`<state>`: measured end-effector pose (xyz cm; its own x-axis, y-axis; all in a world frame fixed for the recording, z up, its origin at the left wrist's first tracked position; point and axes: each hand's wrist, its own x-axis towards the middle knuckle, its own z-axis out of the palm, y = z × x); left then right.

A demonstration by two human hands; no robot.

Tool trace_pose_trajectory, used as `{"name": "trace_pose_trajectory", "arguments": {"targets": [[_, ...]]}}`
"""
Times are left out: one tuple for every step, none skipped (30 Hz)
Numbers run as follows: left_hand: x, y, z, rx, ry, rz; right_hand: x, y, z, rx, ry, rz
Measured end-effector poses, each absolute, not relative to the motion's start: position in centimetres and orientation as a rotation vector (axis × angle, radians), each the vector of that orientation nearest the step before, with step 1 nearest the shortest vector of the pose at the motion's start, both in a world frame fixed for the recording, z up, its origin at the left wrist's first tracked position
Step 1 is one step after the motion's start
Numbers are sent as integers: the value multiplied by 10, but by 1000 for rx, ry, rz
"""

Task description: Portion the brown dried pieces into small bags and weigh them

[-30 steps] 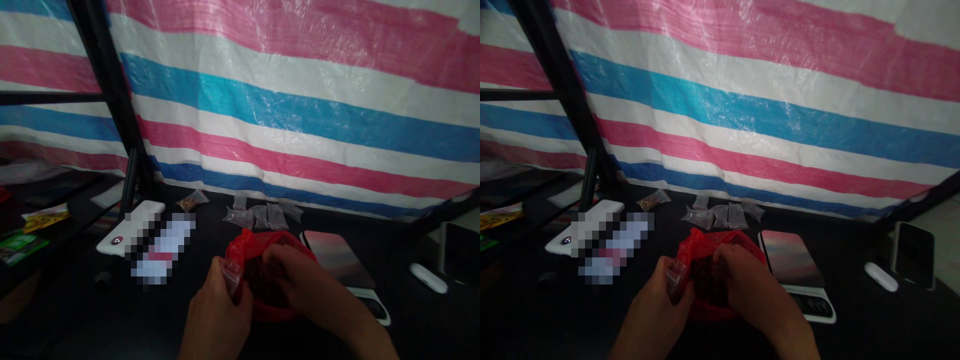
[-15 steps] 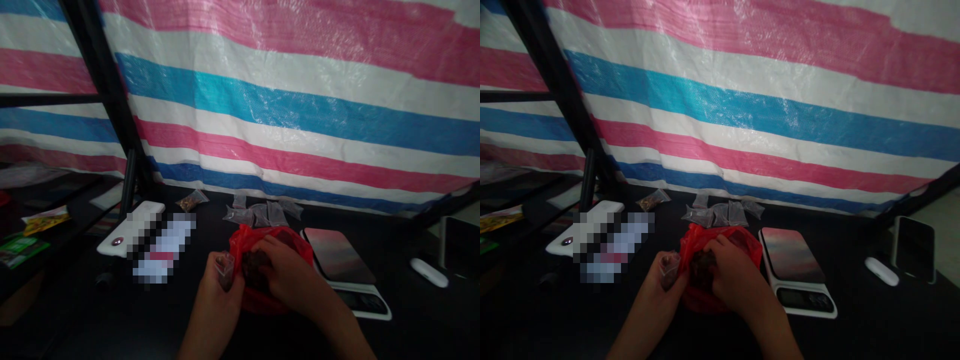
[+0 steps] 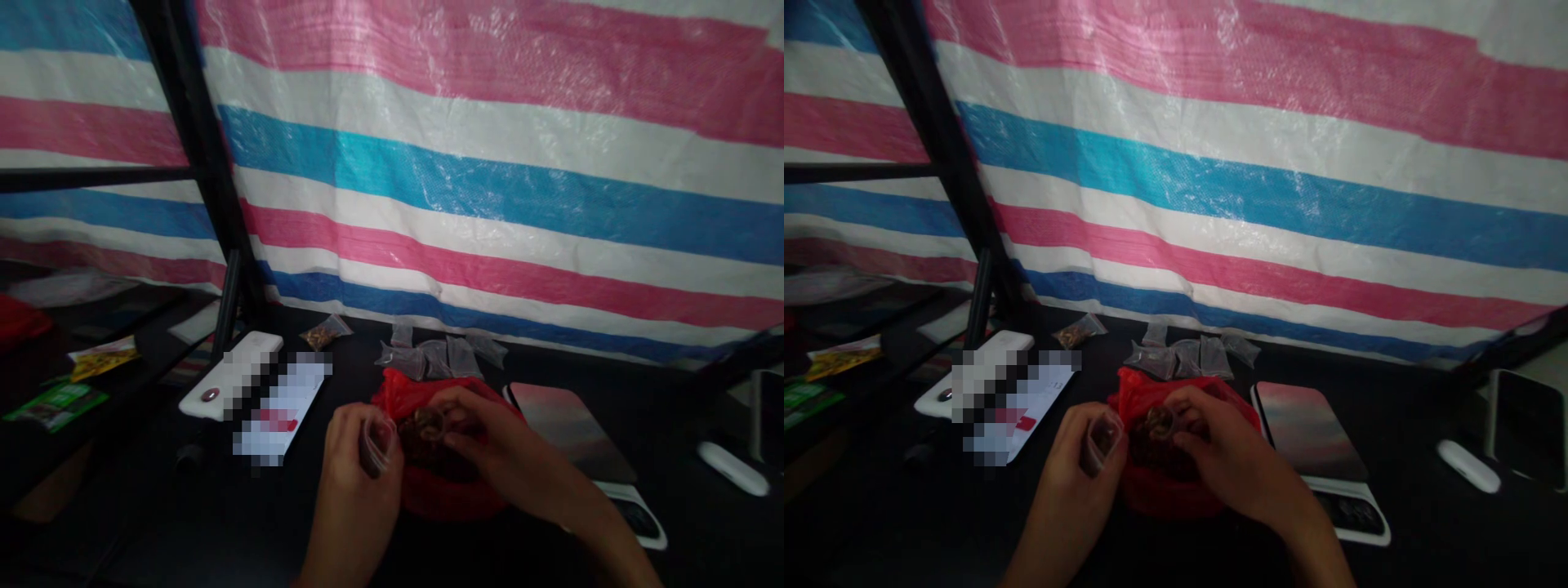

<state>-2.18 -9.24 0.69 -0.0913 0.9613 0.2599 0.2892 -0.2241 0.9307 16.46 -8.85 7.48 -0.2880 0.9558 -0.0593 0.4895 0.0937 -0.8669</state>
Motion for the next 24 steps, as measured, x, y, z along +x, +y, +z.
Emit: {"name": "trace_pose_trajectory", "arguments": {"targets": [[-21,-92,7,1591,1399,1333,163,-90,78,-1393,-1827,1133],[-20,-93,7,1627,1395,1313,161,-91,81,-1379,-1818,1123],[-19,-93,7,1653,1386,1295,158,-93,84,-1371,-1819,1093],[-18,-93,7,1671,1377,1283,155,-94,86,-1368,-1837,1050],[-18,-93,7,1682,1371,1275,151,-95,89,-1366,-1870,1000],[-17,-93,6,1686,1370,1269,147,-97,90,-1362,-1912,950],[-17,-93,5,1684,1370,1261,142,-98,92,-1354,-1959,907],[-17,-93,5,1679,1368,1252,138,-98,92,-1341,-1998,871],[-18,-93,5,1674,1362,1243,135,-99,93,-1331,-2023,840],[-18,-93,5,1669,1354,1235,132,-99,92,-1329,-2039,815],[-18,-93,5,1663,1346,1232,130,-99,92,-1330,-2049,791],[-19,-93,5,1656,1340,1232,129,-99,91,-1337,-2058,773],[-19,-93,6,1647,1337,1234,128,-99,90,-1349,-2064,764],[-19,-93,7,1636,1338,1237,128,-99,90,-1361,-2064,764],[-19,-93,8,1626,1341,1239,129,-99,89,-1370,-2061,771],[-18,-93,9,1618,1341,1239,130,-99,89,-1371,-2054,779],[-18,-93,10,1613,1342,1236,132,-98,88,-1370,-2044,782],[-18,-93,10,1610,1344,1232,134,-97,88,-1369,-2035,778],[-17,-93,11,1610,1350,1230,137,-96,88,-1367,-2027,766],[-17,-93,11,1613,1360,1229,141,-95,89,-1368,-2021,750],[-17,-94,11,1617,1374,1230,145,-95,89,-1371,-2017,735],[-17,-94,11,1615,1397,1230,149,-94,89,-1377,-2014,726],[-17,-94,11,1596,1429,1227,154,-94,88,-1390,-2017,725],[-17,-95,10,1557,1470,1220,158,-94,87,-1408,-2026,732]]}}
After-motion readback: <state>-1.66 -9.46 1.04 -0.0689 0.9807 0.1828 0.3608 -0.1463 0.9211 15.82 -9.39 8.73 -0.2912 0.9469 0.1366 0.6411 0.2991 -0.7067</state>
